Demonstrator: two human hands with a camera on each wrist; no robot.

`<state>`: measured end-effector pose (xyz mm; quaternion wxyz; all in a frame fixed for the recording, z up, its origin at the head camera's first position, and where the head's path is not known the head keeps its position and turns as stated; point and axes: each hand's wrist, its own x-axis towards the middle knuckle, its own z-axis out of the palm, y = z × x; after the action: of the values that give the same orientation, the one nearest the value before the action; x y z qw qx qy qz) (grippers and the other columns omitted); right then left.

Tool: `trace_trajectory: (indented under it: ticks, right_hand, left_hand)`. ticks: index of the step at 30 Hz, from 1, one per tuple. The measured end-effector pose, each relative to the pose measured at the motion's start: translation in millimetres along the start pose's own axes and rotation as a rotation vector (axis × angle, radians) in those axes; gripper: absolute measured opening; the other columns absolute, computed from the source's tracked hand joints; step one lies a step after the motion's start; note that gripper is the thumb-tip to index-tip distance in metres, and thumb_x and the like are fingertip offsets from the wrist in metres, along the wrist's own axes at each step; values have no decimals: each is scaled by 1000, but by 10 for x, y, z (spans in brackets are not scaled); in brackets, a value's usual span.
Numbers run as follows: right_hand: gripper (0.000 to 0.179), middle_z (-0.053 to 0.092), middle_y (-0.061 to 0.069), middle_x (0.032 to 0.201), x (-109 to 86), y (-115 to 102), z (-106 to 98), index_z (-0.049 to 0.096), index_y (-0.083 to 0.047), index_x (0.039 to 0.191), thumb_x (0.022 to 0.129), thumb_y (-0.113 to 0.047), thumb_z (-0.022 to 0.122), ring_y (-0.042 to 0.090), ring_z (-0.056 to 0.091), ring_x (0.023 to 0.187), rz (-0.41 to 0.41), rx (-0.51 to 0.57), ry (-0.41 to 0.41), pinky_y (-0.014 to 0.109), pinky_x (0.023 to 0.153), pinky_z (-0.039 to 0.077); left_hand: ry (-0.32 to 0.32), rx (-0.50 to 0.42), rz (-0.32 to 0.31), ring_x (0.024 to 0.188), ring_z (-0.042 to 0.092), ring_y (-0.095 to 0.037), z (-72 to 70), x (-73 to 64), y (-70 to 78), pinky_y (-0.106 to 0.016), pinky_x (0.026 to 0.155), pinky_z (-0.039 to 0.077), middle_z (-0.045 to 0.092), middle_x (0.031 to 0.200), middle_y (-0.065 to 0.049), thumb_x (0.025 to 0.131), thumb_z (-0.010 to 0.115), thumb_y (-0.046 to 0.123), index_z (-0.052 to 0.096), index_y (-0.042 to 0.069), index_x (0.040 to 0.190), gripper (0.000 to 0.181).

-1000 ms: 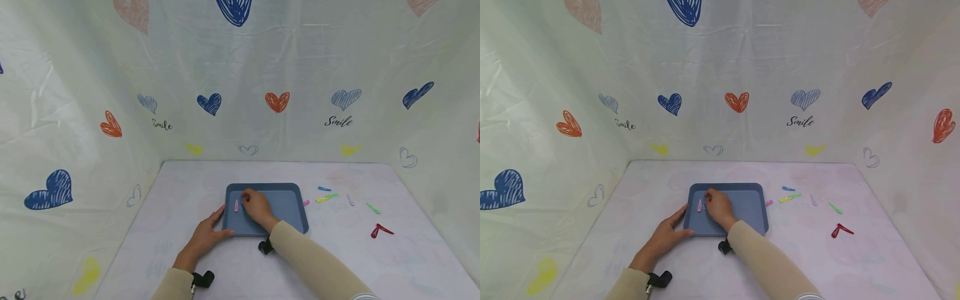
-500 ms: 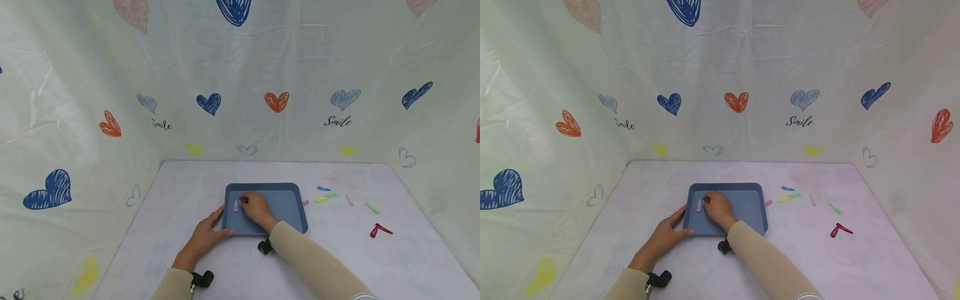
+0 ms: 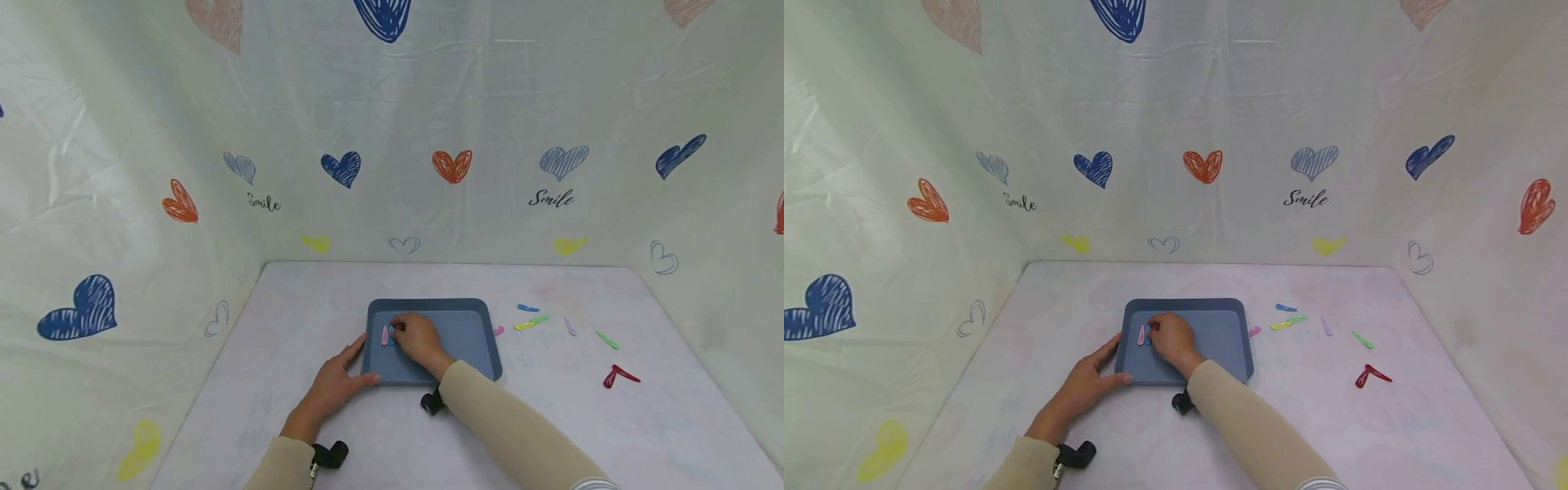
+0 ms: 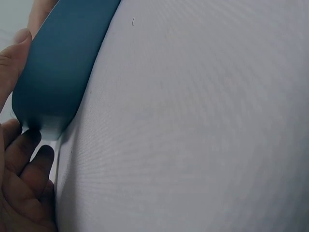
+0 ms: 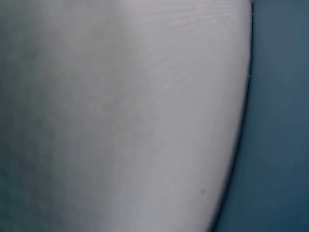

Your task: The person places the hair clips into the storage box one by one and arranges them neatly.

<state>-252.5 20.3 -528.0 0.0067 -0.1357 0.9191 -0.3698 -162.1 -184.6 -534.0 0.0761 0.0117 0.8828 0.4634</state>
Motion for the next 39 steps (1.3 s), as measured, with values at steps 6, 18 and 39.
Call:
trace_trajectory:
  ticks: [6, 18, 39]
  right_hand:
    - [21, 77, 3, 93, 8, -3, 1, 80, -6, 116, 96, -10, 75, 12, 64, 79, 17, 20, 0, 32, 72, 57]
    - [26, 76, 7, 105, -22, 28, -24, 77, -7, 122, 96, -13, 76, 20, 68, 95, 61, 173, 34, 41, 87, 60]
    - [28, 76, 11, 110, -141, 96, -725, 74, -4, 127, 99, -10, 74, 17, 70, 85, 0, 333, 143, 24, 66, 57]
  left_hand:
    - [2, -2, -4, 158, 33, -39, 2, 3, 0, -64, 125, 32, 39, 169, -10, 85, 87, 48, 40, 34, 164, 93]
    - [-5, 15, 4, 157, 34, -42, 9, 15, 6, -65, 124, 33, 39, 169, -12, 86, 86, 49, 39, 33, 164, 93]
    - [8, 5, -12, 158, 33, -40, 31, 19, -15, -64, 125, 32, 39, 169, -8, 84, 88, 50, 40, 34, 164, 95]
